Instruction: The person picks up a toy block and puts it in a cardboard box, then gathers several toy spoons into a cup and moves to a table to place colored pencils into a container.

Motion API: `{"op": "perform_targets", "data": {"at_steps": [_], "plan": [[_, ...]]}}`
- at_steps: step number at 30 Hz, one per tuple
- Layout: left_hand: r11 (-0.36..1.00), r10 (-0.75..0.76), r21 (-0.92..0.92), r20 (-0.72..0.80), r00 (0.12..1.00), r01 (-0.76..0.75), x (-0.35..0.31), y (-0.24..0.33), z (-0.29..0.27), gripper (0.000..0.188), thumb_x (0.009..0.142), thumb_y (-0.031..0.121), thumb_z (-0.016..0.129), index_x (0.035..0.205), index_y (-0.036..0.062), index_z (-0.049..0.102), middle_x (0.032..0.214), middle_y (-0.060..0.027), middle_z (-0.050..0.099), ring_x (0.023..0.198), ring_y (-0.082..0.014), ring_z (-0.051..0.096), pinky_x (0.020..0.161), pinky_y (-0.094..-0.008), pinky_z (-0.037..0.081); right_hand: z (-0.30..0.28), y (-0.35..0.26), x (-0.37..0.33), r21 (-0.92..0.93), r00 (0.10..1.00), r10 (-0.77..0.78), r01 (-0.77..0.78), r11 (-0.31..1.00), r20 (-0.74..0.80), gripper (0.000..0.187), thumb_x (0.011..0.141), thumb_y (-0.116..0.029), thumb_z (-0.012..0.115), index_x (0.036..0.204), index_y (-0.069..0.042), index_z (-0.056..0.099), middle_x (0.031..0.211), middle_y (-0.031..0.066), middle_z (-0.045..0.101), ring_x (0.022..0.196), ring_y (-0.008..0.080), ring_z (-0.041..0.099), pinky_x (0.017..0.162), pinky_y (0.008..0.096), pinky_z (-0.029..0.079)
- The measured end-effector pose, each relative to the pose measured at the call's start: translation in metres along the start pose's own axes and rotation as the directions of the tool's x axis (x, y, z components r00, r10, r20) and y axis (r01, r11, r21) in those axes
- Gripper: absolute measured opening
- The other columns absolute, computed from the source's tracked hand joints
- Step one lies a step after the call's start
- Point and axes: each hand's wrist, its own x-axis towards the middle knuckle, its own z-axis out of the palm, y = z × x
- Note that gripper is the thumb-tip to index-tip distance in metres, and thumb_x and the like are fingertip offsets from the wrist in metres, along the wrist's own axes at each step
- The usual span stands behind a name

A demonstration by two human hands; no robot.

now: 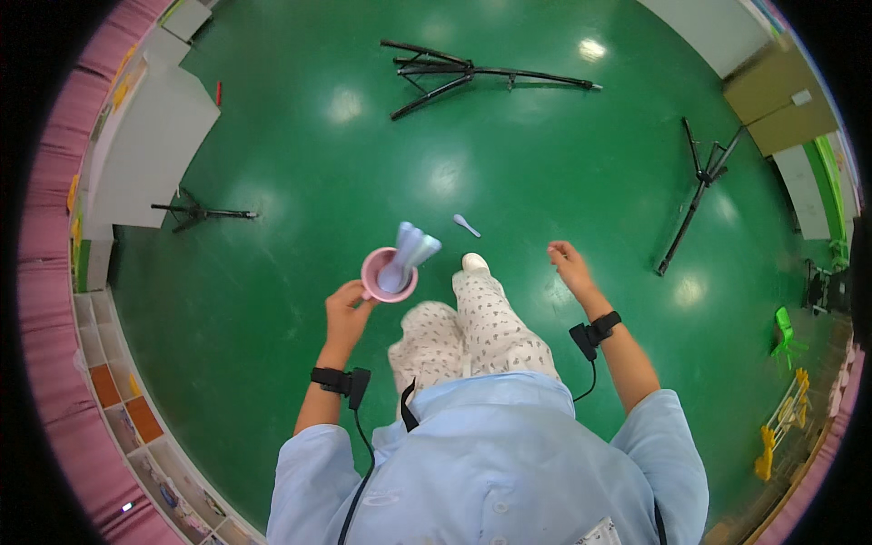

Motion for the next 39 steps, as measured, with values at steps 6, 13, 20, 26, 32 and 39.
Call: {"op": "perform_targets", "data": {"at_steps": [6,13,20,26,32,39], "plan": [[0.971,-0.239,-0.016,-0.161,0.957,0.240,0.047,-0.092,-0.002,0.011,0.076,-0.004,0.070,0.085,-0.0056,0.064,0.084,-0.0044,0.064,0.072,-0.0086,0.054,0.064,-0.0233,0.044,0.052,0.079,0.093,-0.158,0.978,0.165,-0.145,0.977,0.124,0.028,0.087,-0.026,0.060,0.103,-0.004,0.062,0.087,0.0062,0.064,0.079,0.0152,0.058,0.072,0.0292,0.047],[0.963,-0.268,-0.059,-0.312,0.911,0.264,0.083,-0.220,0.032,0.005,0.081,-0.006,0.065,0.085,-0.0054,0.062,0.079,0.0028,0.052,0.069,-0.0039,0.046,0.059,-0.0194,0.035,0.114,0.199,0.223,-0.438,0.968,0.174,-0.080,0.895,0.179,0.031,0.084,-0.027,0.061,0.105,-0.004,0.059,0.087,0.0136,0.063,0.085,0.0272,0.062,0.075,0.0369,0.049],[0.955,-0.297,-0.098,-0.392,0.871,0.281,0.065,-0.279,0.044,0.004,0.083,-0.002,0.066,0.087,-0.0037,0.064,0.079,0.0041,0.052,0.068,-0.0027,0.044,0.058,-0.0187,0.034,0.173,0.258,0.231,-0.714,0.986,0.034,0.094,0.694,0.163,0.050,0.075,-0.021,0.073,0.116,-0.003,0.051,0.095,0.0202,0.065,0.093,0.0372,0.063,0.079,0.0450,0.052],[0.939,-0.341,-0.160,-0.353,0.871,0.303,0.085,-0.264,0.055,0.004,0.083,-0.001,0.067,0.083,-0.0030,0.063,0.077,0.0041,0.052,0.067,-0.0029,0.044,0.058,-0.0191,0.035,0.163,0.247,0.224,-0.802,0.953,0.194,0.076,0.592,0.233,0.025,0.071,-0.016,0.072,0.088,0.000,0.065,0.090,0.0217,0.066,0.082,0.0390,0.064,0.075,0.0451,0.054],[0.946,-0.276,-0.227,-0.195,0.941,0.230,0.140,-0.197,0.021,0.006,0.080,-0.003,0.068,0.080,-0.0021,0.062,0.076,0.0042,0.054,0.066,-0.0034,0.045,0.058,-0.0195,0.036,0.101,0.146,0.187,-0.679,0.996,0.084,-0.073,0.731,-0.016,0.018,0.074,-0.018,0.067,0.083,-0.003,0.071,0.079,0.0214,0.066,0.076,0.0394,0.064,0.074,0.0456,0.053],[0.976,-0.207,-0.070,-0.026,0.978,0.204,0.179,-0.041,-0.023,0.015,0.080,0.005,0.071,0.073,-0.0015,0.060,0.063,0.0040,0.048,0.060,-0.0039,0.041,0.052,-0.0230,0.033,-0.013,-0.103,0.091,-0.228,0.947,-0.256,0.211,0.951,-0.193,0.018,0.082,-0.011,0.067,0.099,-0.004,0.069,0.070,0.0119,0.064,0.061,0.0162,0.059,0.057,0.0319,0.046]]}}
